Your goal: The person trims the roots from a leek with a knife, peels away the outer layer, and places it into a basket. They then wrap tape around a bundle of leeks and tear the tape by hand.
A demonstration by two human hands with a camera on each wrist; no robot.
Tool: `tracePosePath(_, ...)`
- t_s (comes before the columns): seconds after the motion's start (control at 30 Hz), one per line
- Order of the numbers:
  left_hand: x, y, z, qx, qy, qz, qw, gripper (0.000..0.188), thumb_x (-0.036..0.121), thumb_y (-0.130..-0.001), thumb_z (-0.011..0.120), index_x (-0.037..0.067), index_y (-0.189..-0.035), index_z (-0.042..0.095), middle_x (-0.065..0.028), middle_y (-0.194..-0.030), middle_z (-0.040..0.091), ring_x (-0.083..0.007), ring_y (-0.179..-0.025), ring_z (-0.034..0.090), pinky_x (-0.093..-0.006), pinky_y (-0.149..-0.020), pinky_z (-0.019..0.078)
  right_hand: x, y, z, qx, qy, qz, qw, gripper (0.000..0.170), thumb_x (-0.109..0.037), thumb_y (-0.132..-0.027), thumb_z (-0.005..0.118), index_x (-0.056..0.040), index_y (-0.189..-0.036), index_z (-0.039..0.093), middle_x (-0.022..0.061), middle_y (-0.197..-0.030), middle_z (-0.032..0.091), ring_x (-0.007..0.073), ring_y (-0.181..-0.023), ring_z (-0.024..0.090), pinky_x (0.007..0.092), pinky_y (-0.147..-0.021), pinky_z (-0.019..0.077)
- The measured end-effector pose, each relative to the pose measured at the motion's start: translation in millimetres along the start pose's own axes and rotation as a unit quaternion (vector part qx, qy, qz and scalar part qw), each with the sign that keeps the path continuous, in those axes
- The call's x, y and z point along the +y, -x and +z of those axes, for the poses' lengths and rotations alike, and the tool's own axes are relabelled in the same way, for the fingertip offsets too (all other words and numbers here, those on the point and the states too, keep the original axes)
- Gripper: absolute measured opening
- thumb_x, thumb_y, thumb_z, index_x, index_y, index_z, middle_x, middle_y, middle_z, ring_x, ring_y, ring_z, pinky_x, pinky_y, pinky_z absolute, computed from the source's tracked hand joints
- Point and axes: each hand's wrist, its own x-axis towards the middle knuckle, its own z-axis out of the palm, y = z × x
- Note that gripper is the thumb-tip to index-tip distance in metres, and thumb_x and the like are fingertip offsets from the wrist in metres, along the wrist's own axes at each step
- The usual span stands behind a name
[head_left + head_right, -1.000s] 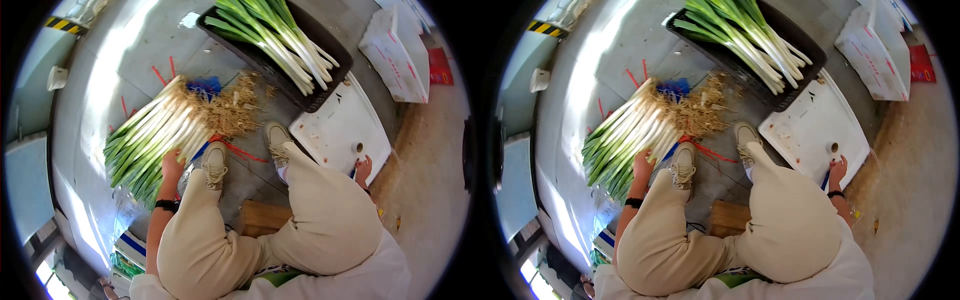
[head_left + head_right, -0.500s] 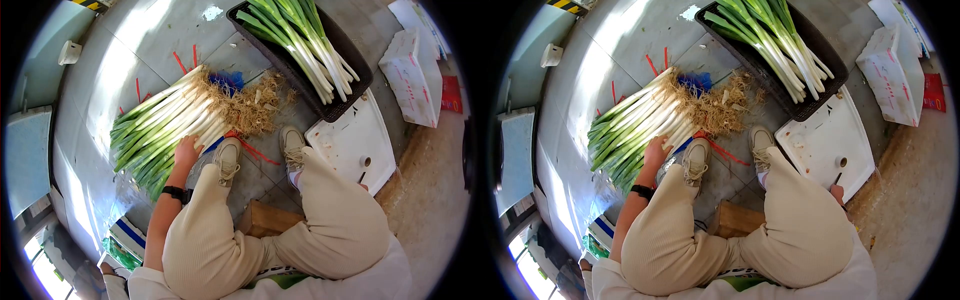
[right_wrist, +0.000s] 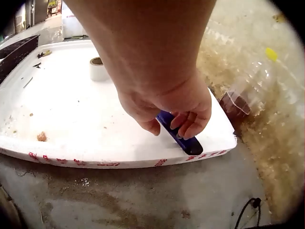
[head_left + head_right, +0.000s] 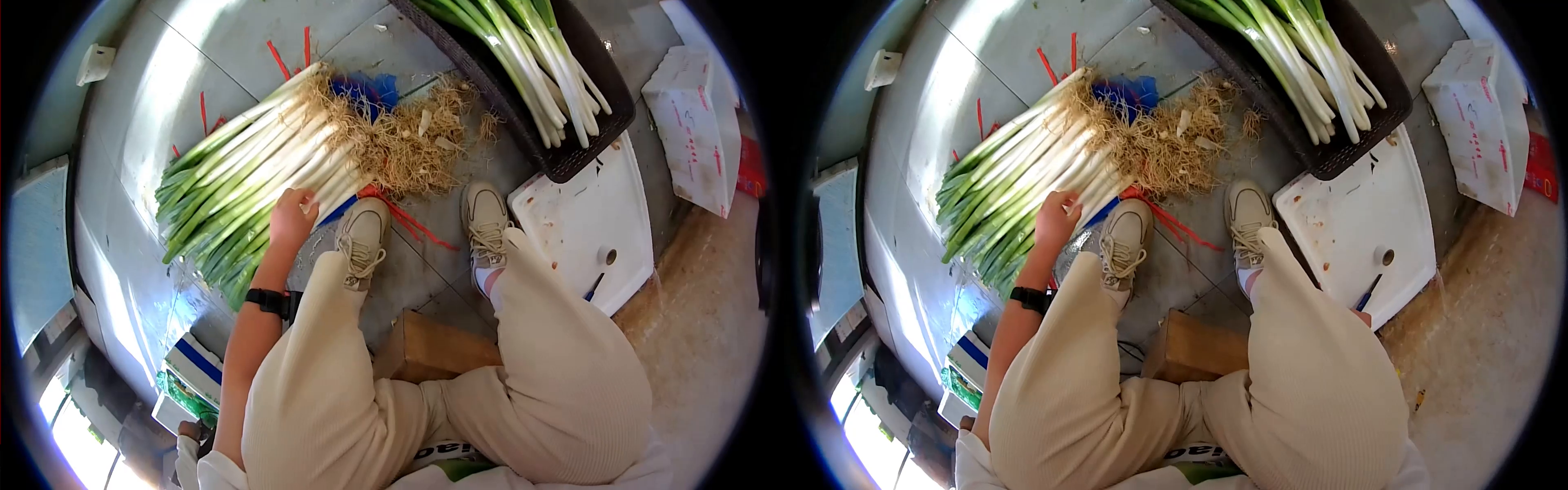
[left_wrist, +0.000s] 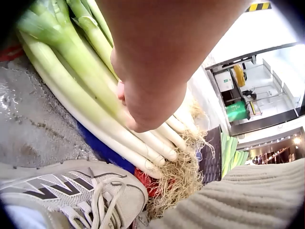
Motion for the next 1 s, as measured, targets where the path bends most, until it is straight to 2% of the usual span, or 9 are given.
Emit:
tracePosePath(0.27, 12.0, 2.8, -4.8, -0.005, -0.019, 0.000, 1.000, 0.024, 0.022, -0.080, 0.074, 0.012, -0.101, 0.067, -0.0062, -0.098, 0.063, -0.0248, -0.089, 0.064, -0.0392, -0.078, 0.0527, -4.6, -1.1, -9.3, 0.007, 0.009, 0.007, 1.000, 0.031, -0.020, -0.100, 0.048, -0.0008, -0.122, 0.055, 0.0086, -0.074, 0.066, 0.0103, -0.054, 0.053, 0.0274, -0.050, 0.0431)
tracePosePath(0.47, 18.1, 2.2, -3.2, 0.047, -0.125, 0.087, 0.987, 0.022, 0.022, -0.079, 0.073, 0.008, -0.094, 0.064, -0.0073, -0.092, 0.063, -0.0265, -0.092, 0.063, -0.0389, -0.080, 0.0520, -7.3, -0.5, -16.1, 0.012, 0.017, 0.005, 1.000, 0.030, -0.020, -0.100, 0.048, -0.0008, -0.121, 0.055, 0.0083, -0.074, 0.065, 0.0102, -0.054, 0.052, 0.0273, -0.050, 0.0428)
tracePosePath(0.57, 19.7, 3.5, -7.5, 0.048, -0.096, 0.099, 0.989, 0.025, 0.021, -0.078, 0.071, 0.007, -0.096, 0.061, -0.0109, -0.091, 0.065, -0.0307, -0.090, 0.064, -0.0422, -0.079, 0.0525, -8.4, 0.3, -19.8, 0.015, 0.021, 0.004, 1.000, 0.030, -0.021, -0.100, 0.048, -0.0008, -0.121, 0.055, 0.0082, -0.074, 0.065, 0.0101, -0.054, 0.052, 0.0273, -0.050, 0.0427)
tracePosePath(0.63, 22.7, 5.8, -13.9, -0.015, -0.021, 0.018, 0.999, 0.032, 0.022, -0.079, 0.069, 0.006, -0.104, 0.056, -0.0160, -0.094, 0.068, -0.0357, -0.086, 0.067, -0.0461, -0.077, 0.0531, -8.9, 0.4, -22.1, 0.017, 0.024, 0.004, 1.000, 0.030, -0.021, -0.100, 0.048, -0.0008, -0.120, 0.055, 0.0082, -0.074, 0.065, 0.0101, -0.054, 0.052, 0.0272, -0.050, 0.0425)
tracePosePath(0.77, 31.8, 3.5, -30.3, -0.014, 0.034, 0.026, 0.999, 0.037, 0.023, -0.082, 0.066, 0.006, -0.111, 0.051, -0.0210, -0.097, 0.068, -0.0414, -0.084, 0.067, -0.0486, -0.076, 0.0530, -9.9, 1.2, -25.9, 0.022, 0.027, 0.004, 0.999, 0.029, -0.021, -0.099, 0.049, -0.0008, -0.120, 0.055, 0.0080, -0.074, 0.065, 0.0100, -0.053, 0.052, 0.0272, -0.050, 0.0423)
tracePosePath(0.87, 55.3, -0.7, -50.8, -0.071, 0.084, -0.001, 0.994, 0.045, 0.034, -0.086, 0.069, 0.006, -0.115, 0.049, -0.0224, -0.097, 0.069, -0.0446, -0.085, 0.066, -0.0487, -0.076, 0.0524, -10.9, 1.6, -30.4, 0.027, 0.029, 0.004, 0.999, 0.029, -0.021, -0.099, 0.049, -0.0008, -0.119, 0.055, 0.0079, -0.074, 0.064, 0.0099, -0.053, 0.051, 0.0271, -0.050, 0.0422)
tracePosePath(0.93, 59.6, -4.8, -55.9, -0.101, 0.013, -0.015, 0.995, 0.055, 0.047, -0.085, 0.072, 0.007, -0.116, 0.050, -0.0220, -0.093, 0.069, -0.0446, -0.086, 0.066, -0.0481, -0.076, 0.0523, -10.8, 1.3, -32.8, 0.030, 0.033, 0.004, 0.999, 0.029, -0.021, -0.099, 0.049, -0.0007, -0.119, 0.055, 0.0078, -0.074, 0.064, 0.0099, -0.053, 0.051, 0.0271, -0.050, 0.0421)
tracePosePath(0.97, 59.4, -4.3, -58.1, -0.080, 0.012, 0.008, 0.997, 0.056, 0.051, -0.085, 0.073, 0.006, -0.112, 0.055, -0.0186, -0.086, 0.068, -0.0364, -0.078, 0.067, -0.0427, -0.072, 0.0521, -10.5, 1.9, -34.0, 0.032, 0.033, 0.004, 0.999, 0.029, -0.021, -0.099, 0.049, -0.0007, -0.119, 0.055, 0.0078, -0.074, 0.064, 0.0099, -0.053, 0.051, 0.0271, -0.050, 0.0420)
tracePosePath(1.0, 61.5, -5.2, -62.4, -0.081, 0.012, 0.008, 0.997, 0.056, 0.051, -0.085, 0.073, 0.006, -0.112, 0.055, -0.0186, -0.086, 0.068, -0.0364, -0.078, 0.067, -0.0427, -0.072, 0.0521, -11.0, 1.5, -36.0, 0.035, 0.033, 0.004, 0.999, 0.029, -0.021, -0.099, 0.049, -0.0007, -0.119, 0.055, 0.0077, -0.074, 0.064, 0.0098, -0.053, 0.051, 0.0271, -0.050, 0.0420)
